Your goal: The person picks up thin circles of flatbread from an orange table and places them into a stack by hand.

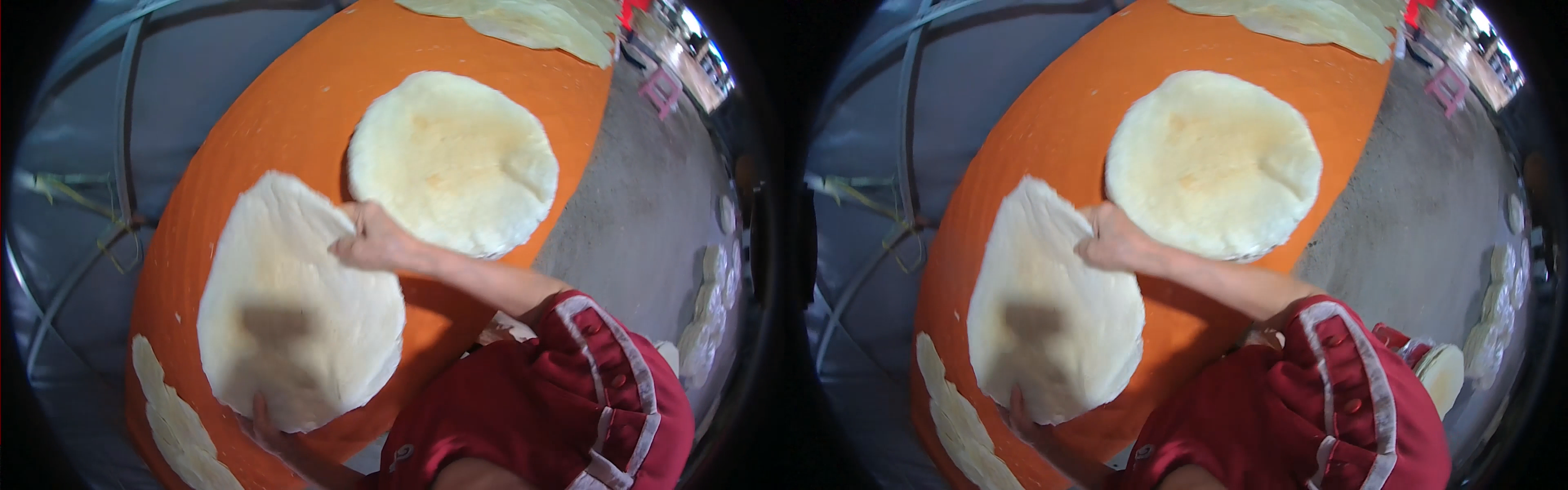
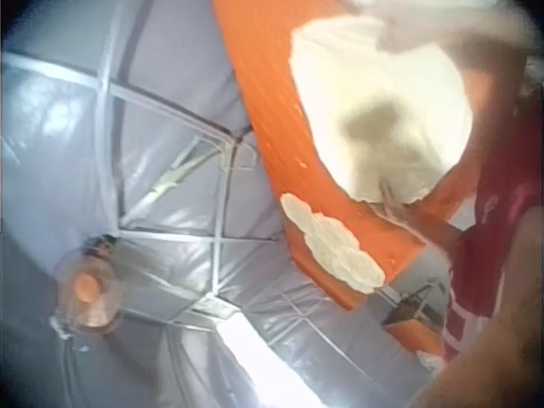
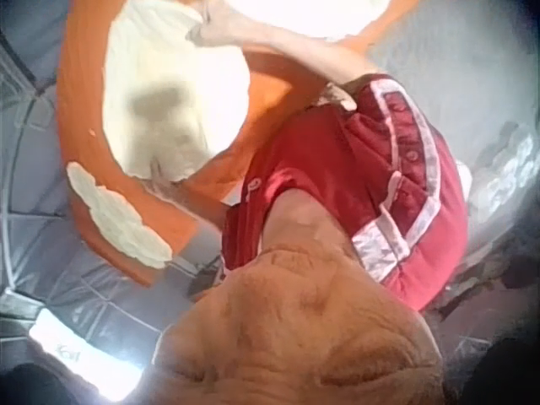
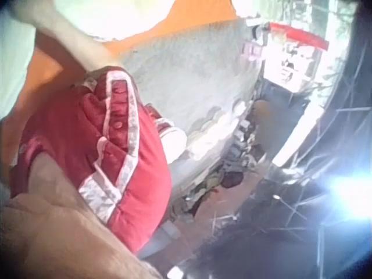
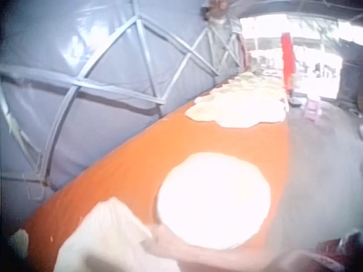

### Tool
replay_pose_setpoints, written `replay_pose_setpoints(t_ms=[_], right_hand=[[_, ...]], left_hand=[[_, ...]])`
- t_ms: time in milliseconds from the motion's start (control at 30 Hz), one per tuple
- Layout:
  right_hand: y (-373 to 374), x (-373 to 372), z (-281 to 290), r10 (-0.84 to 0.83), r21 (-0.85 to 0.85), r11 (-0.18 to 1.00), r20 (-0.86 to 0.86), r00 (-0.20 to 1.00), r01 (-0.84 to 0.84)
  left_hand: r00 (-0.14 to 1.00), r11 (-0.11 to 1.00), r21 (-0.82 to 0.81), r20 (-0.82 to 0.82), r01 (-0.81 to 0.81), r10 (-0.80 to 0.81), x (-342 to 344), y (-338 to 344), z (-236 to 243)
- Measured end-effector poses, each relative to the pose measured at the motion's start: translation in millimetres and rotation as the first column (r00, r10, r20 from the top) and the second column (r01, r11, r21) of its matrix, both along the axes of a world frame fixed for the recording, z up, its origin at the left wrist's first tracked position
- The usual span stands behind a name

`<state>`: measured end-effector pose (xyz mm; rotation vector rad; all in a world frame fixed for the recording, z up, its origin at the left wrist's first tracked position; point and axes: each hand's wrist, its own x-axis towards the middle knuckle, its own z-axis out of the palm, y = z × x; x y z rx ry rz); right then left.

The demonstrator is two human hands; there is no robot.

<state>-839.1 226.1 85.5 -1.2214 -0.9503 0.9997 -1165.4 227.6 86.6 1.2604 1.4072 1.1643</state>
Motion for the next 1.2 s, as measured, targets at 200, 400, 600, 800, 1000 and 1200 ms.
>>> replay_pose_setpoints(t_ms=[200, 400, 600, 800, 1000, 1200], right_hand=[[-76, 209, 47, -0.329, -0.022, 0.943, 0.088, 0.940, 0.332], [-111, 338, -105, -0.393, -0.411, 0.839, -0.002, 0.919, 0.358], [-111, 351, -78, -0.267, -0.484, 0.788, 0.288, 0.920, 0.380], [-100, 361, -78, -0.213, -0.438, 0.863, 0.135, 0.968, 0.252], [-87, 365, -101, -0.111, -0.404, 0.906, 0.055, 0.992, 0.124], [-52, 398, -80, -0.056, -0.657, 0.745, -0.239, 0.969, -0.119]], left_hand=[[0.979, 0.978, 0.078, -0.069, 0.195, -0.190, 165, 10, -28], [0.852, 0.837, -0.163, 0.065, 0.523, -0.520, 294, -28, -127], [0.903, 0.832, -0.430, -0.080, 0.351, -0.423, 293, -29, -91], [0.817, 0.662, -0.528, 0.526, 0.532, -0.237, 299, 8, -81], [0.869, 0.742, -0.464, 0.358, 0.484, -0.342, 272, 35, -132], [0.875, 0.594, -0.671, 0.178, 0.443, -0.451, 296, 51, -83]])
